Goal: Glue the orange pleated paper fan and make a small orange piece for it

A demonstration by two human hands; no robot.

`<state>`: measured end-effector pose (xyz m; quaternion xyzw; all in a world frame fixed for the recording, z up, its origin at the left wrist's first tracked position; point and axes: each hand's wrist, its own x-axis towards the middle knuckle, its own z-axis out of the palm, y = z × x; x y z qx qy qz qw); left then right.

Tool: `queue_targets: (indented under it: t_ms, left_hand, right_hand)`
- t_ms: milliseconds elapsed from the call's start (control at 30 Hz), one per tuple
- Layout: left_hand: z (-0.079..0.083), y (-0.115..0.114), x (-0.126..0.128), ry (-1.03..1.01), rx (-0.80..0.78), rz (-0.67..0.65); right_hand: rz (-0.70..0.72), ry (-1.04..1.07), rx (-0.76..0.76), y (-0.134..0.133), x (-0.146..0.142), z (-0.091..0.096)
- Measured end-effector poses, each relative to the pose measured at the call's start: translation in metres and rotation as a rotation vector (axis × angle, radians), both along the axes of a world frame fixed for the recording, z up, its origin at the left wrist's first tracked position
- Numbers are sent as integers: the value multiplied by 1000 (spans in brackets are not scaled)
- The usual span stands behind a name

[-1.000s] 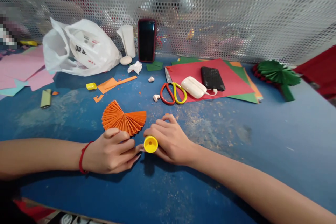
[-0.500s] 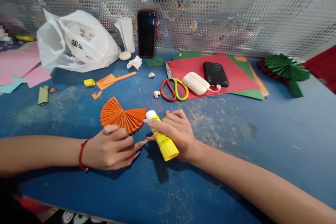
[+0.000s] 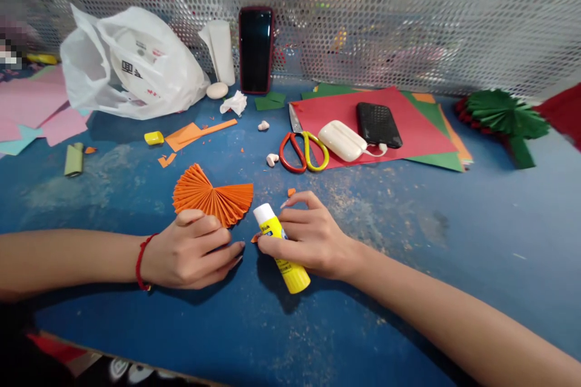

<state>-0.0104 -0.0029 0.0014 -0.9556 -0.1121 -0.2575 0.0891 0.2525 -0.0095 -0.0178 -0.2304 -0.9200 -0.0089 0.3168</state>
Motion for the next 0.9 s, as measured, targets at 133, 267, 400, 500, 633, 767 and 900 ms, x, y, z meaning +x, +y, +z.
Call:
queue_targets:
  t_ms: [133, 267, 400, 500, 633, 767, 900]
  left_hand:
    - [1, 1, 0, 7, -17, 2]
    - [2, 1, -1, 6, -48, -12]
    - [3, 2, -2, 3, -88, -17]
    - [2, 3, -2, -7, -131, 5]
    - [3, 3, -1, -51, -258, 56]
    - [4, 2, -1, -140, -363, 70]
    - [0, 5, -3, -235, -306, 49]
  right_hand:
    - [18, 8, 108, -1, -5, 8]
    - [-43, 35, 16, -2, -5, 5]
    - [-73, 157, -65, 0, -8, 1]
    - [-135, 275, -150, -1, -13, 3]
    - [-226, 387, -288, -6, -20, 8]
    - [-243, 419, -443, -14, -25, 10]
    - [-216, 424, -524, -17, -29, 11]
